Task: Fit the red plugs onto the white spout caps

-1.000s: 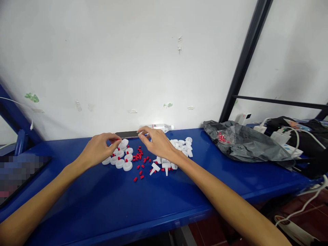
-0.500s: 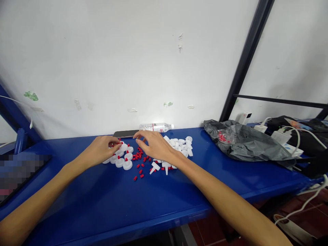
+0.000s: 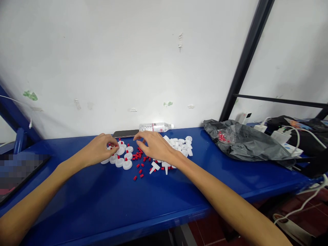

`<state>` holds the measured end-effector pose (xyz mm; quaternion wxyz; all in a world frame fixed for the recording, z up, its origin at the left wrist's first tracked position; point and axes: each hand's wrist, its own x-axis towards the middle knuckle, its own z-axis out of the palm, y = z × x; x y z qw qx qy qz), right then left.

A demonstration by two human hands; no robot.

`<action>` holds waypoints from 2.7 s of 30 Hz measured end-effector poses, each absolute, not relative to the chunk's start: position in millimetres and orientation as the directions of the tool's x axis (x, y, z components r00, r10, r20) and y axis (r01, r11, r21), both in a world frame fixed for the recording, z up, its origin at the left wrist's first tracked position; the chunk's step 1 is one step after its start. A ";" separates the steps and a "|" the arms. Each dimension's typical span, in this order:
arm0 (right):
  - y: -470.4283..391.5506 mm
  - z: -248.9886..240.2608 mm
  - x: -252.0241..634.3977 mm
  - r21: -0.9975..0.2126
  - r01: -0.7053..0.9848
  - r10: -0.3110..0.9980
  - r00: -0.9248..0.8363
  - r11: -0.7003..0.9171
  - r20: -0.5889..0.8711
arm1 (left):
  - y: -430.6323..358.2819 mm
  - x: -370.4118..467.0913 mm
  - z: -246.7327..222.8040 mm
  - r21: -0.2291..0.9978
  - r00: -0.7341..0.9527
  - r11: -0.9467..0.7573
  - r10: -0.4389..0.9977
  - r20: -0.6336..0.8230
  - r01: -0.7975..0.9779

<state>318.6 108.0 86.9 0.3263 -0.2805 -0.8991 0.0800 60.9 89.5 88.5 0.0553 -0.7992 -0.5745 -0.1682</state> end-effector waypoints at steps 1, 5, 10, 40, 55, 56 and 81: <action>108.7 86.3 318.8 -0.309 0.467 0.557 -0.631 0.828 0.539 | 90.1 61.3 86.9 0.107 0.307 -0.361 0.889 0.341 0.927; 110.4 83.7 320.5 -0.210 0.524 0.550 -0.662 0.825 0.510 | 92.2 62.5 81.3 0.118 0.333 -0.401 0.866 0.373 0.909; 114.1 85.3 324.9 -0.134 0.578 0.566 -0.681 0.805 0.464 | 94.4 60.5 79.6 0.136 0.340 -0.407 0.872 0.351 0.903; 116.7 124.7 359.5 -0.563 0.366 0.432 -0.902 0.741 -0.017 | 44.4 117.1 77.5 0.373 0.618 -0.577 0.786 0.011 0.727; 117.8 123.9 357.3 -0.511 0.424 0.431 -0.896 0.748 -0.112 | 48.9 104.3 99.9 0.446 0.458 -0.336 0.867 -0.198 0.829; 118.0 123.1 357.5 -0.510 0.415 0.425 -0.899 0.753 -0.105 | 50.0 103.4 97.1 0.458 0.455 -0.311 0.855 -0.248 0.833; 104.3 121.6 342.6 -0.653 0.321 0.563 -0.802 0.686 0.198 | 61.1 101.0 94.9 0.524 0.410 -0.457 0.887 0.211 0.719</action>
